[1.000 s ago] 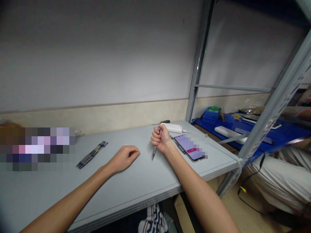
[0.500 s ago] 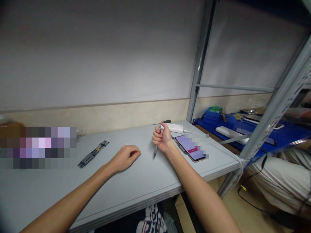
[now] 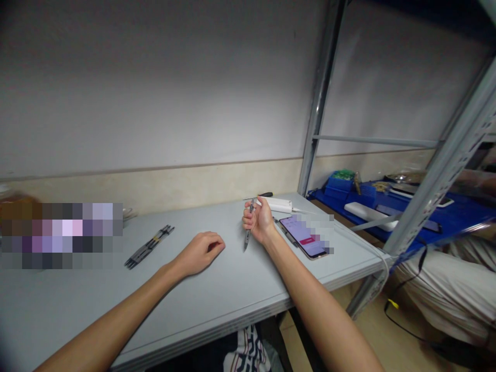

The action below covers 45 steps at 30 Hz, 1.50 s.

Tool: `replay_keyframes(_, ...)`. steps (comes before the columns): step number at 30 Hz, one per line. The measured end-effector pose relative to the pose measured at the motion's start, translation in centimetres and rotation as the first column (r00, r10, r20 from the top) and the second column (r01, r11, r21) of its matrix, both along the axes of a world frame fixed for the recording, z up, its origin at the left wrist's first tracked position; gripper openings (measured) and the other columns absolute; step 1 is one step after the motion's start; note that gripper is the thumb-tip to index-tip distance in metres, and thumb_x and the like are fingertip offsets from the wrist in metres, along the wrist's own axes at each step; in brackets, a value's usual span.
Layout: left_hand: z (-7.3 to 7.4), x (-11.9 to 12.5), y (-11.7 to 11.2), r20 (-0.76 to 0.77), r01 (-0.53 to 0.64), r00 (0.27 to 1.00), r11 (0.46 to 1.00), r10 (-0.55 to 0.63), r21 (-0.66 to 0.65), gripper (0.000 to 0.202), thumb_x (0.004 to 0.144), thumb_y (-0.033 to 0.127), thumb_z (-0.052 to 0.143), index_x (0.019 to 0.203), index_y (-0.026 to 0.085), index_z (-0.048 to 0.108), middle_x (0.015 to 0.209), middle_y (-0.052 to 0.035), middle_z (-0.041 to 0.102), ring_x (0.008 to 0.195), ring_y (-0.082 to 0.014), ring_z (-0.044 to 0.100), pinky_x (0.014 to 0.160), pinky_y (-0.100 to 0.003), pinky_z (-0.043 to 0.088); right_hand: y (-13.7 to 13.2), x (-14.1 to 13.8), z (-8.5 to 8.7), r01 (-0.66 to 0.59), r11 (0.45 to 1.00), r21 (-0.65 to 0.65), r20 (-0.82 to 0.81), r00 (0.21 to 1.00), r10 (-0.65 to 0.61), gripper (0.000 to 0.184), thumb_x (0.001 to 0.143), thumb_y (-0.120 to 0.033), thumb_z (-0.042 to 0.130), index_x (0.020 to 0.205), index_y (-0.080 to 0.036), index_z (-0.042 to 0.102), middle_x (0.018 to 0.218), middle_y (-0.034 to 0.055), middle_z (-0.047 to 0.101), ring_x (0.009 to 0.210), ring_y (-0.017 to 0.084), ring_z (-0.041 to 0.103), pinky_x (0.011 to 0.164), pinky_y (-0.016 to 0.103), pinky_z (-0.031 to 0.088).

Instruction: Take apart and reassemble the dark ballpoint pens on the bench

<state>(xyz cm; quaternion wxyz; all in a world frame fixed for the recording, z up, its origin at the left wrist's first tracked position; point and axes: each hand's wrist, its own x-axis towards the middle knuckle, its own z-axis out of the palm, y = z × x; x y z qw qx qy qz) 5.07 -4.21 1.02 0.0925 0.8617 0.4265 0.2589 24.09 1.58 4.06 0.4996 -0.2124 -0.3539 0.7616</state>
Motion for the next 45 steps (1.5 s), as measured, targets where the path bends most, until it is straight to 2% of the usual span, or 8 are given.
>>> replay_keyframes(5,-0.1,0.0,0.1,-0.03,0.006,1.0,1.0,-0.006,0.014,0.025,0.084,0.025,0.041,0.071,0.017,0.061,0.068,-0.0038,0.061,0.066,-0.0151,0.052,0.066,-0.026,0.036,0.0,-1.5,-0.6,0.196,0.976,0.092,0.2,0.957,-0.211,0.019,0.073,-0.026,0.044,0.089,-0.018,0.052,0.052,-0.0036,0.047,0.044,0.009,0.043,0.042,0.02,0.036)
replay_keyframes(9,0.0,0.0,0.1,-0.047,0.001,0.999,1.0,0.0,0.007,0.025,0.084,0.024,0.042,0.072,0.017,0.062,0.07,-0.0045,0.062,0.068,-0.0159,0.052,0.068,-0.027,0.036,-0.1,-2.3,-1.5,0.219,0.911,0.349,0.46,0.807,-0.371,0.025,0.07,-0.02,0.047,0.094,-0.018,0.054,0.056,-0.0038,0.049,0.049,0.011,0.046,0.048,0.023,0.039)
replay_keyframes(15,-0.1,-0.1,0.0,-0.042,-0.001,0.999,1.0,0.002,0.01,0.025,0.084,0.024,0.042,0.072,0.017,0.062,0.069,-0.0041,0.06,0.069,-0.0161,0.052,0.068,-0.026,0.037,0.0,-2.3,-2.5,-0.009,0.663,0.748,0.65,0.21,-0.73,0.021,0.071,-0.026,0.057,0.091,-0.02,0.061,0.057,-0.0003,0.054,0.06,0.016,0.051,0.063,0.028,0.036)
replay_keyframes(20,0.0,-0.1,-0.1,-0.053,0.007,0.999,1.0,-0.006,0.011,0.025,0.085,0.024,0.041,0.072,0.018,0.061,0.071,-0.0041,0.061,0.071,-0.0162,0.053,0.07,-0.026,0.037,0.1,-1.8,-2.5,-0.255,0.675,0.693,0.644,-0.204,-0.737,0.032,0.077,-0.028,0.051,0.107,-0.017,0.058,0.085,0.0121,0.065,0.087,0.025,0.055,0.073,0.033,0.035)
replay_keyframes(22,0.0,-0.1,-0.1,-0.053,0.007,0.999,1.0,-0.007,0.009,0.024,0.084,0.024,0.042,0.073,0.018,0.061,0.072,-0.0041,0.061,0.071,-0.0164,0.053,0.07,-0.027,0.037,0.2,-1.6,-2.3,-0.309,0.665,0.68,0.59,-0.306,-0.747,0.034,0.077,-0.029,0.053,0.107,-0.016,0.059,0.095,0.0151,0.064,0.097,0.029,0.05,0.077,0.037,0.034)
replay_keyframes(29,0.0,-0.2,0.0,-0.06,0.013,0.998,1.0,-0.012,0.013,0.023,0.084,0.024,0.042,0.074,0.018,0.061,0.073,-0.0038,0.061,0.071,-0.0163,0.053,0.07,-0.027,0.036,0.5,-0.6,-2.3,-0.398,0.67,0.627,0.586,-0.326,-0.742,0.037,0.076,-0.041,0.054,0.106,-0.019,0.061,0.104,0.0139,0.06,0.103,0.03,0.044,0.083,0.042,0.031)
replay_keyframes(35,-0.1,-0.2,0.0,-0.081,0.014,0.997,1.0,-0.013,0.015,0.024,0.085,0.025,0.042,0.074,0.017,0.061,0.073,-0.0038,0.061,0.072,-0.0159,0.053,0.07,-0.026,0.037,0.8,-0.3,-2.4,-0.396,0.716,0.575,0.635,-0.335,-0.696,0.031,0.08,-0.026,0.048,0.107,-0.02,0.061,0.107,0.0112,0.058,0.101,0.026,0.048,0.081,0.036,0.035)
replay_keyframes(45,-0.1,-0.3,0.0,-0.092,0.016,0.996,1.0,-0.014,0.021,0.023,0.085,0.024,0.042,0.075,0.017,0.061,0.074,-0.003,0.061,0.073,-0.0152,0.053,0.072,-0.026,0.038,2.0,0.3,-3.2,-0.396,0.703,0.591,0.639,-0.302,-0.707,0.036,0.077,-0.011,0.046,0.109,-0.021,0.056,0.108,0.01,0.055,0.099,0.022,0.051,0.08,0.029,0.036)
